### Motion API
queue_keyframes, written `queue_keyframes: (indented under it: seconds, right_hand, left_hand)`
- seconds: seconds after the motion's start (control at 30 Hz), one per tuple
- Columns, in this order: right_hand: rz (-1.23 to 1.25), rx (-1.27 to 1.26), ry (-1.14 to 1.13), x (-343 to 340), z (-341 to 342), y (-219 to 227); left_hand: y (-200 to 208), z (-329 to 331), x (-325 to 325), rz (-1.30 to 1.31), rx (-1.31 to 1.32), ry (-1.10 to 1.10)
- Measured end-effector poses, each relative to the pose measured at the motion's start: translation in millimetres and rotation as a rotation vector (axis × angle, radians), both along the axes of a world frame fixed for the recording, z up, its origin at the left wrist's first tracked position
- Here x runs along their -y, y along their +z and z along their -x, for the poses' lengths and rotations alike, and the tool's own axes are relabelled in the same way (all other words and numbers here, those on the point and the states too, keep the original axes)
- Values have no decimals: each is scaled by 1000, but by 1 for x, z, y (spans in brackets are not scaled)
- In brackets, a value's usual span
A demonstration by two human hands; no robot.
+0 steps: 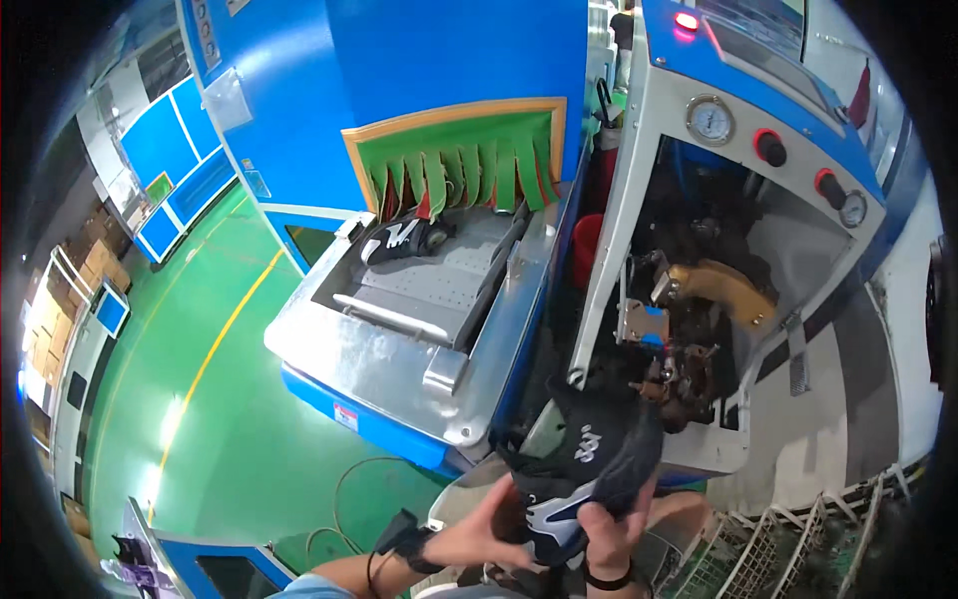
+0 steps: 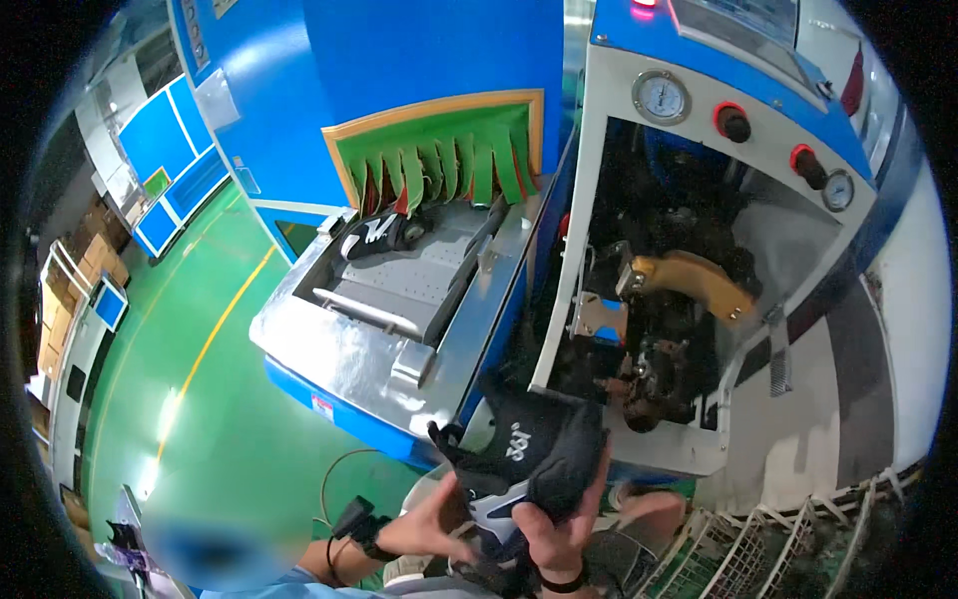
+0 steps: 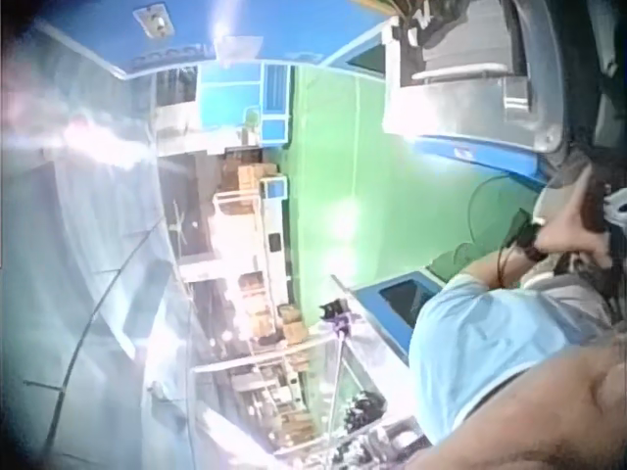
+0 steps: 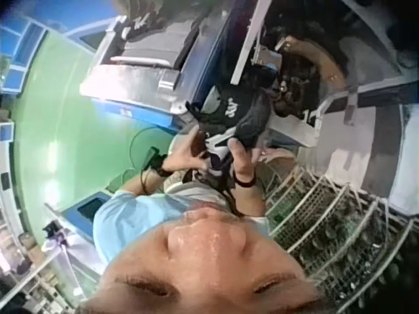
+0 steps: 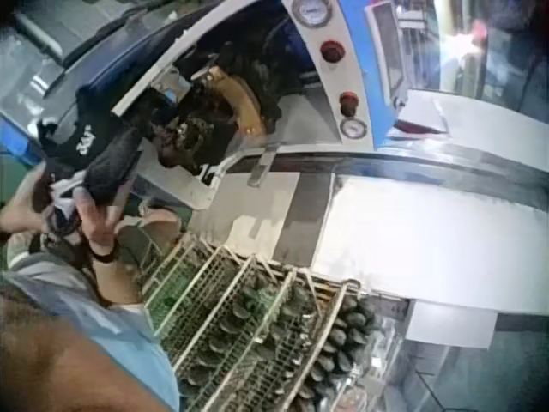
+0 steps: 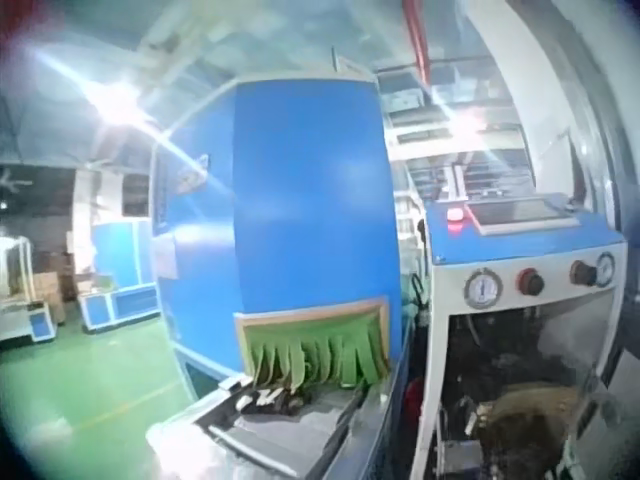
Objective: Manually loading shoe lasts and sneaker uppers into a lasting or shaping machine for production.
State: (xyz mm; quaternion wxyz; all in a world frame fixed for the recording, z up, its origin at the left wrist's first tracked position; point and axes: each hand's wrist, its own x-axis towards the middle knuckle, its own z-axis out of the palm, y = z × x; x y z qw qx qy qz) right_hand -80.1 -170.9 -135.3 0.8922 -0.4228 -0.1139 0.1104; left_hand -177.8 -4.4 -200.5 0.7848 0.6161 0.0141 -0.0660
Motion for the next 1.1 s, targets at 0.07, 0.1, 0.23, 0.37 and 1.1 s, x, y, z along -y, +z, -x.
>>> queue_keyframes:
  seconds: [0.07,0.1,0.23,0.37,1.1]
  right_hand:
    - [344,186,-58,24,18,-11]
    - [452,262,-127,32,26,-14]
    - [279,240,-285,60,48,-36]
    - [594,225,-418,96,58,-51]
    - [986,434,-320,128,-120,137]
  left_hand:
    - [31,-29,21,334,-284,9]
    - [27,-27,32,304,-243,58]
    - [19,-32,85,219,-81,117]
    - [16,-48,106,-381,-17,100]
    - [20,-85,62,-743,96,-357]
